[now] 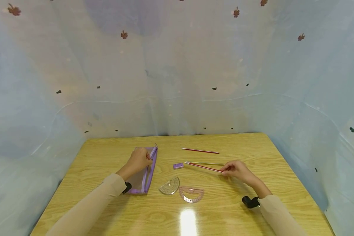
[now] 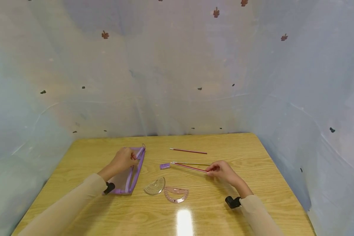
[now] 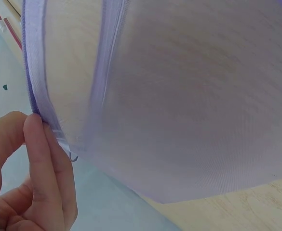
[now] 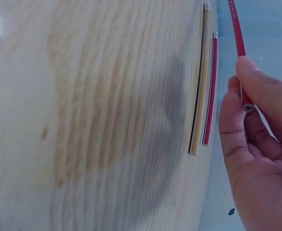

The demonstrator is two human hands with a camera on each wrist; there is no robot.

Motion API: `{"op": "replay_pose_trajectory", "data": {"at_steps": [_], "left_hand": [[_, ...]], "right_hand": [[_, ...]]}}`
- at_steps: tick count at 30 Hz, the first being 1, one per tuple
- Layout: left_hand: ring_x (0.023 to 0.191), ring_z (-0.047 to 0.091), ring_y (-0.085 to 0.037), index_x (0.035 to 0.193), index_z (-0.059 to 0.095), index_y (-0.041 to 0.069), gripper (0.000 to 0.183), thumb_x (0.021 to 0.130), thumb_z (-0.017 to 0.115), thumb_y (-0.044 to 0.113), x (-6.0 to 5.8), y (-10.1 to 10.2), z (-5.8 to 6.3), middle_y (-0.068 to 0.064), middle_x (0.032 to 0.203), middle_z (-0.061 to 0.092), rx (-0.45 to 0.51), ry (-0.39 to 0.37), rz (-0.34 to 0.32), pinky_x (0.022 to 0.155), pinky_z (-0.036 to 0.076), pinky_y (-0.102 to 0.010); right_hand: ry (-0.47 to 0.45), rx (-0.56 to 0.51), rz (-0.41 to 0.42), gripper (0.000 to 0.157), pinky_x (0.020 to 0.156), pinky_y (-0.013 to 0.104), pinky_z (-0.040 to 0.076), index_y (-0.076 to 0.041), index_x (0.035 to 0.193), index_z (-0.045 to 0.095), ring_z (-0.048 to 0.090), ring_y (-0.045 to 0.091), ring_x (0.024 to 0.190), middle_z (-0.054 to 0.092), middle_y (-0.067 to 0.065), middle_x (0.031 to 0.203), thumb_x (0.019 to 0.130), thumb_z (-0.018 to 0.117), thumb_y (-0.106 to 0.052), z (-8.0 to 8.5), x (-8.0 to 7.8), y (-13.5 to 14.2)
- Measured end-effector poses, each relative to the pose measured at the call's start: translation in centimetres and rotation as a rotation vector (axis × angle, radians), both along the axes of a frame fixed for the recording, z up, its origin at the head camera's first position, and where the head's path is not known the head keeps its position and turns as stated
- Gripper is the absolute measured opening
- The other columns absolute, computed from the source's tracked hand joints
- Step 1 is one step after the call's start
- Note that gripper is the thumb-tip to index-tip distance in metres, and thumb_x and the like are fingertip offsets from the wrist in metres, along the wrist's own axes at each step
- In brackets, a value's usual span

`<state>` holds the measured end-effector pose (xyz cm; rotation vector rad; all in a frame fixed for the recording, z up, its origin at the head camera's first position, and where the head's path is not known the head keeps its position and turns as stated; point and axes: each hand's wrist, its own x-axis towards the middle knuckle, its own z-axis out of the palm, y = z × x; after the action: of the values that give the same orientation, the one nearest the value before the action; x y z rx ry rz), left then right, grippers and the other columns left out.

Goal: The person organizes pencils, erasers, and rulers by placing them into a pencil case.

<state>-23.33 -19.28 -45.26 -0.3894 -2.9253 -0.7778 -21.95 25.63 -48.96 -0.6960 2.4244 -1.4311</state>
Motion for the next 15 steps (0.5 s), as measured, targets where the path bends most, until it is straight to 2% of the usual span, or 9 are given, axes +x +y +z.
{"op": "replay_pose_trajectory", "data": {"at_steps": [5,15], "left_hand": [[0.049,0.039,-0.010,0.055,0.057,0.009,0.026,0.072,0.069,-0.006,0.0,0.0,0.2,0.005,0.050,0.048,0.000,0.006,0.003,0.049,0.036,-0.026],[0.049,0.043,-0.011,0.055,0.058,0.008,0.024,0.071,0.070,-0.005,0.2,-0.3,0.4,0.004,0.051,0.050,0.011,0.016,0.003,0.049,0.040,-0.027]], "right_hand": [[-0.020,0.002,0.000,0.015,0.074,0.042,0.059,0.005,0.104,0.072,0.068,0.038,0.085,0.069,0.021,0.100,0.093,0.069,-0.006,0.0,-0.2,-0.3],[0.046,0.015,0.027,0.013,0.071,0.041,0.059,0.005,0.101,0.073,0.067,0.039,0.083,0.070,0.021,0.097,0.093,0.070,-0.004,-0.2,-0.8,-1.5]]}}
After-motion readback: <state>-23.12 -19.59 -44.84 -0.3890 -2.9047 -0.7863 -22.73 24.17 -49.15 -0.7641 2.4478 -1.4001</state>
